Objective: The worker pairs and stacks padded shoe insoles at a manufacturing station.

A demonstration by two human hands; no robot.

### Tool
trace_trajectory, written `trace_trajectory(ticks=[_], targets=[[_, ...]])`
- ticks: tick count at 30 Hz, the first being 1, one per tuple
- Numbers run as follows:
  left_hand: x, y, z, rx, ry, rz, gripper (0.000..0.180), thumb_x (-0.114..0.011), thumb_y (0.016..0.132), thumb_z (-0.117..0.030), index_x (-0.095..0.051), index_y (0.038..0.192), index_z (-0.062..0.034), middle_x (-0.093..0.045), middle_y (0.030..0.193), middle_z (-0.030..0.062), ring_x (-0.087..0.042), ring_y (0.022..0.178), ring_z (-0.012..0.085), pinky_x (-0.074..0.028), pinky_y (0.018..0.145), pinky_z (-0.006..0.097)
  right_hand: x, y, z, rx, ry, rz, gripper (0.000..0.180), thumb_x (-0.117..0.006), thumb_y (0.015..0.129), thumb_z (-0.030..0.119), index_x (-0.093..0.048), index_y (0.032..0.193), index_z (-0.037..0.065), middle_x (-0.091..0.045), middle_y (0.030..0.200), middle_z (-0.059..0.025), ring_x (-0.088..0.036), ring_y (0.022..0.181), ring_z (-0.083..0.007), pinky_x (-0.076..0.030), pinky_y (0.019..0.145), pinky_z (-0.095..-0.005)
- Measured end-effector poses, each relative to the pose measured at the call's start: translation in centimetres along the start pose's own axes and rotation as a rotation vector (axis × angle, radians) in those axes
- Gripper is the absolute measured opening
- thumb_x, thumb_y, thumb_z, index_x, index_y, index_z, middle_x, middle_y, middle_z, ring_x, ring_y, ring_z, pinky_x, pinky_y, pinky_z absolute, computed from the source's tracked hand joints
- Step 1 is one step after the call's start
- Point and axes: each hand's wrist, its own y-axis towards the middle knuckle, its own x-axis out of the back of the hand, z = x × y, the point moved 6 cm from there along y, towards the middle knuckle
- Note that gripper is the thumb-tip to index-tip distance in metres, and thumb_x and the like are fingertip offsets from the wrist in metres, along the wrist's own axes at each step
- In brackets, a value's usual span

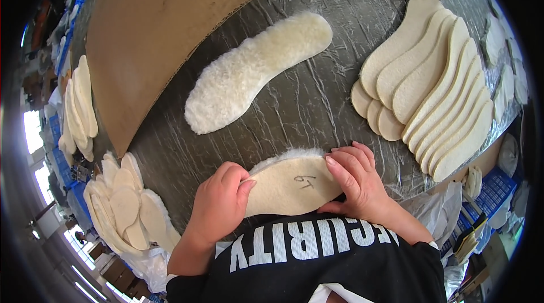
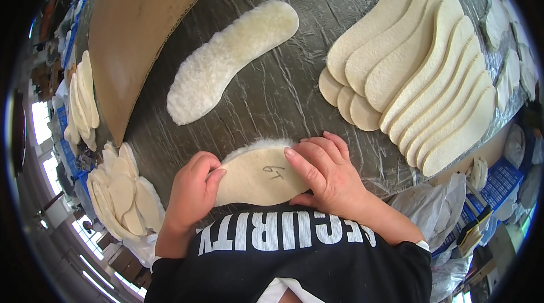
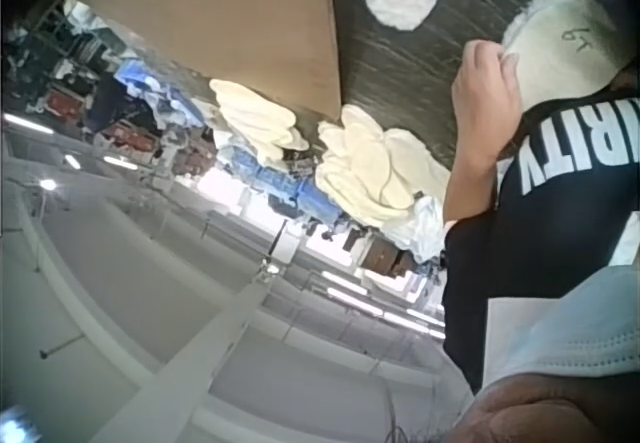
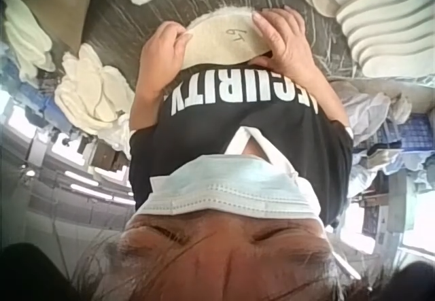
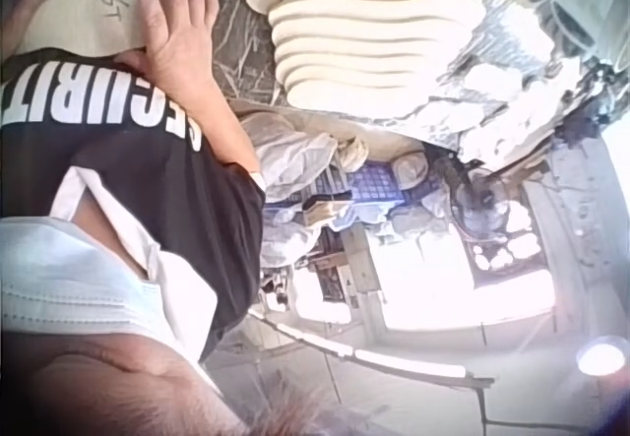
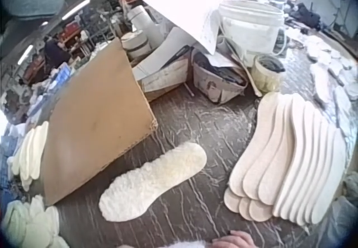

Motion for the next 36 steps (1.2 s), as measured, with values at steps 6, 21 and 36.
trace_trajectory(ticks=[6,21,36], targets=[[-0.3,0.4,0.3,0.01,0.012,0.003,0.011,-0.065,0.086,-0.007,-0.056,0.091,-0.0007,-0.06,0.085,0.0153,-0.06,0.075,0.0369,-0.048,0.066,0.04,0.1,0.1,0.0,0.003,0.001,-0.012,0.101,-0.082,0.057,0.037,-0.04,0.145,0.011,-0.056,0.121,-0.014,-0.052,0.115,-0.0361,-0.037,0.104,-0.0561],[-0.6,3.0,1.7,0.068,-0.082,-0.02,0.016,-0.064,0.091,-0.013,-0.06,0.087,0.0018,-0.06,0.077,0.0162,-0.058,0.07,0.0294,-0.047,0.067,0.037,3.7,-2.3,-1.7,-0.309,0.131,-0.2,0.096,-0.082,0.067,-0.002,-0.034,0.149,0.011,-0.044,0.142,-0.0186,-0.049,0.127,-0.037,-0.045,0.104,-0.0393],[-0.6,1.7,-0.6,-0.068,0.096,-0.197,0.015,-0.062,0.092,-0.012,-0.059,0.09,0.0021,-0.06,0.079,0.0132,-0.055,0.068,0.022,-0.046,0.065,0.034,-1.1,1.5,-0.7,-0.061,-0.498,0.072,0.1,-0.071,0.072,0.055,-0.031,0.152,0.011,-0.022,0.16,-0.0147,-0.014,0.15,-0.0332,-0.011,0.119,-0.0566]])
